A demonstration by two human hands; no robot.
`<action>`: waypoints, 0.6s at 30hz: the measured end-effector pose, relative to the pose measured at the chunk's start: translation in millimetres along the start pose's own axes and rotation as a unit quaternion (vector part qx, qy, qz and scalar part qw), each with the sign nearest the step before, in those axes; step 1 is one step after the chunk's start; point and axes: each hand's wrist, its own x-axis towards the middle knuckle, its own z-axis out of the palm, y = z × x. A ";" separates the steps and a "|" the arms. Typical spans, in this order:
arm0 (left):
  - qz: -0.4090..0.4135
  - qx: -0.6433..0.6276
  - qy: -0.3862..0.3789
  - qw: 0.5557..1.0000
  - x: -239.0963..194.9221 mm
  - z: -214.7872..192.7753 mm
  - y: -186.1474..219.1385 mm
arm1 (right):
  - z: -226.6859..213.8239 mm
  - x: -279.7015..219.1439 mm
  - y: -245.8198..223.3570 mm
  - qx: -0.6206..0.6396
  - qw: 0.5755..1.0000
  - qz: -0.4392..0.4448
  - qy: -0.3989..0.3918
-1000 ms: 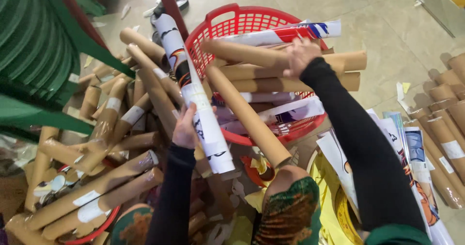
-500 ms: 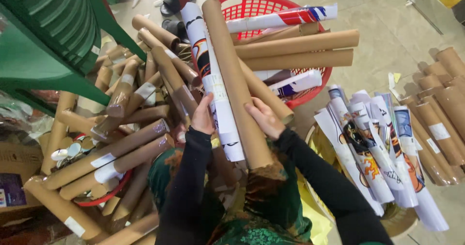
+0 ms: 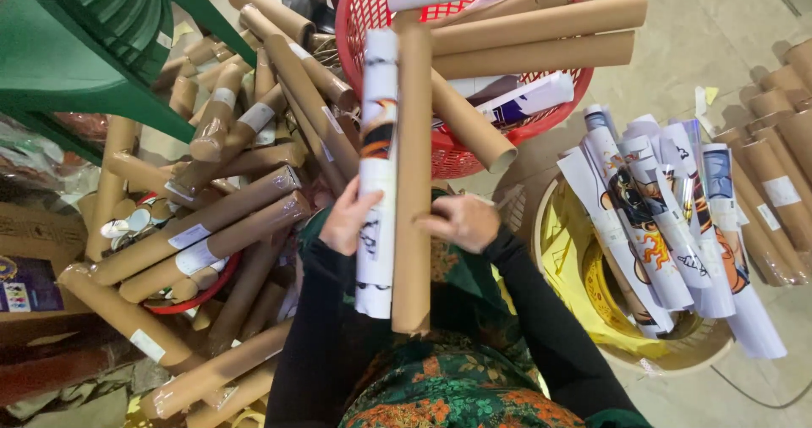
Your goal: Rolling posters, placing them in tubes, and wrapping them in yellow paper secured with rubber bands.
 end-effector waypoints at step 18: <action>0.258 0.498 0.083 0.824 -31.2 60.3 25.7 | -69.4 61.3 -49.8 0.098 0.950 -0.188 0.231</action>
